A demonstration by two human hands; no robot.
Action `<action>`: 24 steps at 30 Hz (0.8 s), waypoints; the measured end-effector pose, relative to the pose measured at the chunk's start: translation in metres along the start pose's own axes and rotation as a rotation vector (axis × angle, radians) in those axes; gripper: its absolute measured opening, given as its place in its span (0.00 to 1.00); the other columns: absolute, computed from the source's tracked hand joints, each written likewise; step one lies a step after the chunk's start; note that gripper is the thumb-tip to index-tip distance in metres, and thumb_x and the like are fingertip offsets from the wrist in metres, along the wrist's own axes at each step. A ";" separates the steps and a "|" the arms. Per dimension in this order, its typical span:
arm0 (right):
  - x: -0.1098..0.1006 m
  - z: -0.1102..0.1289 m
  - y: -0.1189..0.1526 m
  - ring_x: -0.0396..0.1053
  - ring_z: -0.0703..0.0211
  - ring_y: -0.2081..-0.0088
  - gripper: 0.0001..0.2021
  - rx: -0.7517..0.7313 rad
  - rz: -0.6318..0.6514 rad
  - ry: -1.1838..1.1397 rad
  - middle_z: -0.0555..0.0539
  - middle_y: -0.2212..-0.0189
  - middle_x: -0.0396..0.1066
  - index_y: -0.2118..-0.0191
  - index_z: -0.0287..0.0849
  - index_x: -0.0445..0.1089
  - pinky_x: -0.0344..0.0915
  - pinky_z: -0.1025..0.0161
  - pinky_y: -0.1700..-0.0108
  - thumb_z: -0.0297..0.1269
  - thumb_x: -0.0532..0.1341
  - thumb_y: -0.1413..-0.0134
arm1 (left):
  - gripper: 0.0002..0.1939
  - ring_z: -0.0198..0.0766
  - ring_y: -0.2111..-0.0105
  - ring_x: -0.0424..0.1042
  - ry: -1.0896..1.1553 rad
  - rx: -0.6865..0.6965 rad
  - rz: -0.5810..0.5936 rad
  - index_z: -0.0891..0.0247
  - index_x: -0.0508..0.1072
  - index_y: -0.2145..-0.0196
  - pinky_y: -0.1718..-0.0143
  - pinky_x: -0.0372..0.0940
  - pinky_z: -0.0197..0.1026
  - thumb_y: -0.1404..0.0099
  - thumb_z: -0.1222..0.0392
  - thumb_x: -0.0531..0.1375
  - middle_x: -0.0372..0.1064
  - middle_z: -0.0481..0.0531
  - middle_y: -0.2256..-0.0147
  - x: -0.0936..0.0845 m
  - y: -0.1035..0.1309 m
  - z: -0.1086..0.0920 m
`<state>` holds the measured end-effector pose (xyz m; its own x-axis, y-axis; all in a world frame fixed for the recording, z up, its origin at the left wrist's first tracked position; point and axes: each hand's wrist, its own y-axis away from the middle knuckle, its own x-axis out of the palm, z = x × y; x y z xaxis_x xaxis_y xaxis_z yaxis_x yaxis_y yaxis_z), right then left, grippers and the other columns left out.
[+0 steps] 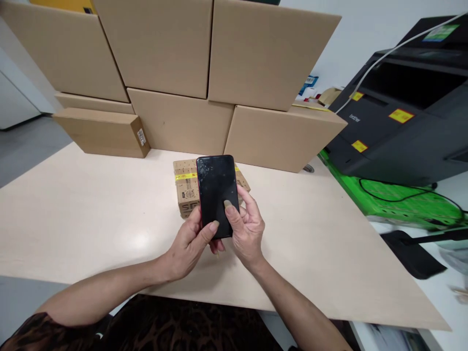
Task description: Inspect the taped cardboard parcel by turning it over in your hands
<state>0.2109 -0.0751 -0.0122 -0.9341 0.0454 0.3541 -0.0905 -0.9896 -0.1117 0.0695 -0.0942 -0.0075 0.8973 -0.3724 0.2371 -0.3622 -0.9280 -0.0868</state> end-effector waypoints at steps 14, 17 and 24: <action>0.000 -0.006 0.000 0.68 0.64 0.80 0.29 -0.011 0.038 0.117 0.56 0.75 0.75 0.39 0.49 0.72 0.66 0.66 0.79 0.53 0.75 0.40 | 0.42 0.37 0.73 0.76 0.077 -0.097 -0.070 0.66 0.52 0.32 0.68 0.76 0.40 0.25 0.30 0.58 0.73 0.47 0.71 0.005 0.018 0.008; 0.000 -0.008 0.003 0.71 0.63 0.78 0.28 0.004 0.052 0.111 0.56 0.75 0.75 0.38 0.51 0.71 0.68 0.66 0.77 0.52 0.74 0.39 | 0.41 0.37 0.74 0.75 0.067 -0.107 -0.059 0.67 0.53 0.33 0.68 0.76 0.40 0.24 0.30 0.57 0.72 0.47 0.72 0.003 0.019 0.008; 0.000 -0.012 0.002 0.69 0.64 0.78 0.27 -0.029 0.069 0.123 0.58 0.77 0.72 0.40 0.50 0.70 0.65 0.67 0.77 0.53 0.74 0.38 | 0.45 0.37 0.75 0.74 0.056 -0.148 -0.019 0.69 0.49 0.31 0.70 0.76 0.39 0.25 0.29 0.57 0.72 0.46 0.72 -0.002 0.019 0.011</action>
<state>0.2065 -0.0754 -0.0233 -0.9735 -0.0046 0.2287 -0.0328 -0.9867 -0.1592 0.0635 -0.1108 -0.0207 0.8902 -0.3499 0.2917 -0.3822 -0.9221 0.0605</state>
